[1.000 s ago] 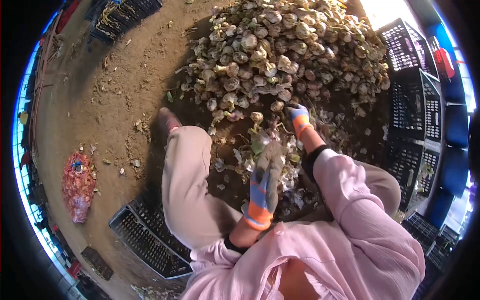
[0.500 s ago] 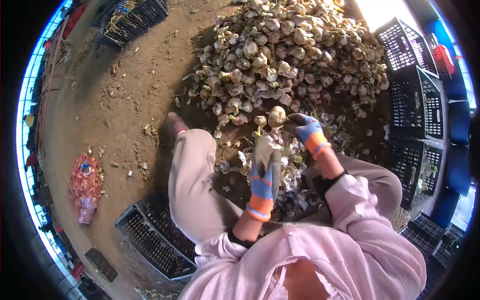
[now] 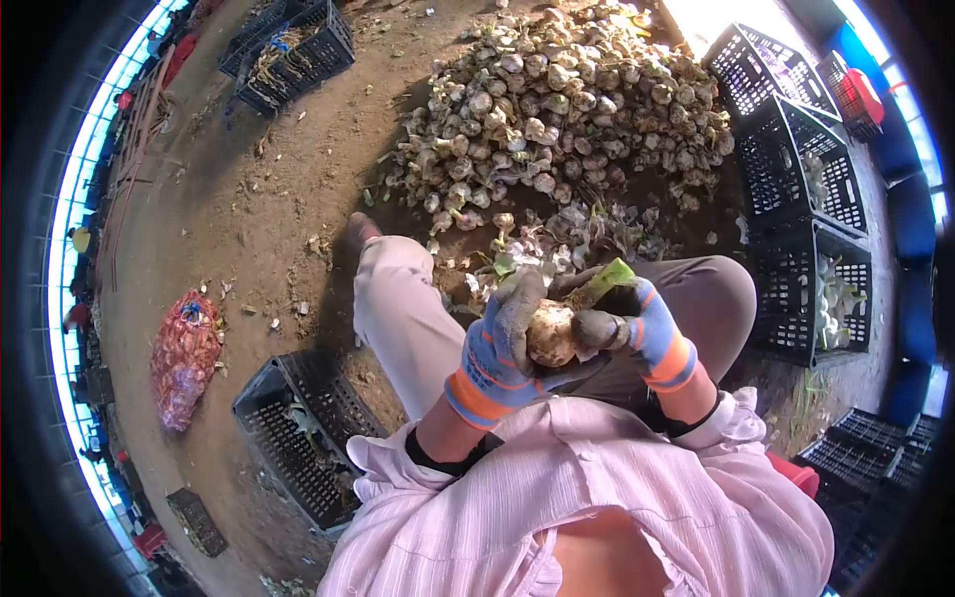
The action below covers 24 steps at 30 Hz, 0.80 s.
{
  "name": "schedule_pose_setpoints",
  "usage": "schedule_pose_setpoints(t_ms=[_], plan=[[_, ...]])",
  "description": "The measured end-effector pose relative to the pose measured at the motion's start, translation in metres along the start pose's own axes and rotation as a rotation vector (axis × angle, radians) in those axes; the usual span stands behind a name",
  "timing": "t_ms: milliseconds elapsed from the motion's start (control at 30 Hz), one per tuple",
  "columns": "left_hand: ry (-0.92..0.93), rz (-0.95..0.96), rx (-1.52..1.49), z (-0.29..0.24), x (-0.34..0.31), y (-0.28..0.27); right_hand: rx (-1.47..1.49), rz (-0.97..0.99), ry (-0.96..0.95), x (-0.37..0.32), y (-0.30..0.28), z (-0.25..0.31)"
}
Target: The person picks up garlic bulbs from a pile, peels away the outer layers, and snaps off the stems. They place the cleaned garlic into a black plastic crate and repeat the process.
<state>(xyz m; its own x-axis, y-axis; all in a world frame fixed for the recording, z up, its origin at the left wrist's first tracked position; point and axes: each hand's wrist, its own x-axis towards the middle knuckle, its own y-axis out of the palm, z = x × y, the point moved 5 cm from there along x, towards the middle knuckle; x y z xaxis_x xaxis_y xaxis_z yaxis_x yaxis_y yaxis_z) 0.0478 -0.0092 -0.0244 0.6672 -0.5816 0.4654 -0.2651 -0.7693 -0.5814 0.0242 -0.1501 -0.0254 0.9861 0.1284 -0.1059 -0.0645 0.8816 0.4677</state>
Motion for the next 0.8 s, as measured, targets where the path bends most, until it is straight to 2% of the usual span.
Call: schedule_pose_setpoints(t_ms=[67,167,200,233,267,300,400,433,533,567,600,667,733,767,800], plan=[[-0.024,-0.031,-0.059,-0.011,-0.003,-0.006,0.032,-0.046,0.134,-0.010,0.008,0.005],[-0.208,-0.131,-0.460,0.000,-0.022,0.001,-0.307,0.136,-0.074,-0.017,0.003,0.005],[-0.271,-0.167,-0.601,0.003,-0.028,0.004,-0.273,0.144,-0.056,-0.020,0.002,0.003],[-0.422,-0.047,-1.049,-0.002,-0.028,0.005,-0.239,0.152,-0.036,-0.022,0.002,0.001],[-0.649,0.012,-1.460,-0.008,-0.032,0.007,-0.205,0.162,-0.017,-0.024,0.004,0.001],[-0.696,0.123,-1.749,-0.005,-0.035,0.008,-0.038,0.146,0.064,-0.027,0.007,0.001],[-0.610,-0.019,-1.440,-0.015,-0.025,0.001,0.076,0.045,0.163,-0.029,0.000,-0.013],[-0.390,-0.142,-0.954,-0.012,-0.024,-0.001,0.157,0.009,0.203,-0.027,0.001,-0.013],[-0.578,-0.348,-0.959,-0.006,-0.033,0.021,-0.476,-0.013,-0.077,-0.022,0.005,-0.004],[-0.774,-0.179,-1.274,0.002,-0.039,0.024,-0.888,-0.053,-0.284,-0.021,0.008,0.007],[-0.964,0.009,-1.584,0.002,-0.043,0.029,-0.907,-0.058,-0.338,-0.022,0.007,0.009],[-1.021,0.108,-1.729,0.006,-0.041,0.030,-0.950,-0.055,-0.450,-0.023,0.006,0.013],[-1.089,0.065,-1.653,0.008,-0.043,0.024,-0.755,0.028,-0.435,-0.023,0.009,0.011],[-0.858,0.100,-1.469,0.003,-0.040,0.013,-0.674,0.076,-0.411,-0.027,0.008,0.008],[-0.734,0.026,-1.331,0.002,-0.037,0.010,-0.591,0.123,-0.387,-0.029,0.006,0.006]])
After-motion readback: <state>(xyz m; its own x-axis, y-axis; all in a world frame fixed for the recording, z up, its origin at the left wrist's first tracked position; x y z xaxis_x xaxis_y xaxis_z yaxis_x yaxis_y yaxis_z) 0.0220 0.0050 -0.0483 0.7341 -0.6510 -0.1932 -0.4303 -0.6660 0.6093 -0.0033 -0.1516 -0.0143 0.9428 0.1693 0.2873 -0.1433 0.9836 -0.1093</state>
